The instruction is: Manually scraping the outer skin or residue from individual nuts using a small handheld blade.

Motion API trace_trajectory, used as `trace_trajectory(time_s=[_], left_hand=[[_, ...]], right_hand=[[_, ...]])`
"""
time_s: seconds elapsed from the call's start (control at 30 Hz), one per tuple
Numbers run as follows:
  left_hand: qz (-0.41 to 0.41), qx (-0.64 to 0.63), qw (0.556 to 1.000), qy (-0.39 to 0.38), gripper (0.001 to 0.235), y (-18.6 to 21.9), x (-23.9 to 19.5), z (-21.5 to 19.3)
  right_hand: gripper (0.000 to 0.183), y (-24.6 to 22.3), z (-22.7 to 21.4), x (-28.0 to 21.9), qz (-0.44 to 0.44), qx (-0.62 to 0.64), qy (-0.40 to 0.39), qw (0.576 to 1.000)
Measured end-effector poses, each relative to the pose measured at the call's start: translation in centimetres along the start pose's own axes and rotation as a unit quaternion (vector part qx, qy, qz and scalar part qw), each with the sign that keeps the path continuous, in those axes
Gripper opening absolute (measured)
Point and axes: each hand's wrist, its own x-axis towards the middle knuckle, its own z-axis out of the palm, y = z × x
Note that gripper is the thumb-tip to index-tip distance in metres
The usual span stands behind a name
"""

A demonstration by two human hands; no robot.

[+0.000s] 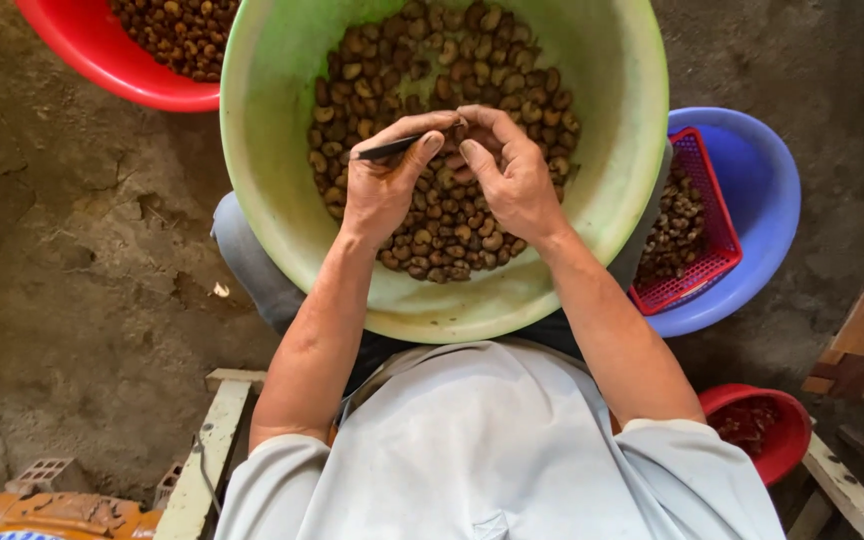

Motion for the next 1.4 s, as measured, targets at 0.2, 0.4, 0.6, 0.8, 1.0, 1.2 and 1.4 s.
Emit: trace_trajectory(time_s=[0.2, 0.4, 0.6, 0.8, 1.0, 1.2, 1.4], left_hand=[[0.07, 0.038, 0.997, -0.007, 0.019, 0.1, 0.2, 0.5], [0.077, 0.038, 0.996, -0.008, 0.018, 0.4, 0.3, 0.5], [0.084, 0.028, 0.996, -0.023, 0.017, -0.4, 0.3, 0.7], [0.073, 0.013, 0.997, -0.012, 0.017, -0.3, 0.4, 0.7], [0.072, 0.013, 0.997, -0.001, 0.016, -0.5, 0.4, 0.5], [0.041, 0.004, 0.999, -0.009, 0.019, 0.2, 0.4, 0.5], [0.027, -0.024, 0.999, 0.0, 0.017, 0.6, 0.4, 0.7]], right_hand=[[0.034, 2.0, -0.2, 0.5, 0.04, 0.161, -0.024, 0.986], [0.035, 1.6, -0.5, 0.4, 0.064, 0.228, -0.029, 0.971], [0.035, 2.2, -0.7, 0.4, 0.076, 0.258, -0.018, 0.963], [0.035, 2.6, -0.3, 0.6, 0.045, 0.246, -0.018, 0.968], [0.034, 1.7, -0.3, 0.5, 0.035, 0.23, -0.024, 0.972], [0.035, 1.8, -0.1, 0.3, 0.028, 0.229, -0.02, 0.973], [0.033, 1.4, -0.1, 0.2, 0.017, 0.217, -0.033, 0.976]])
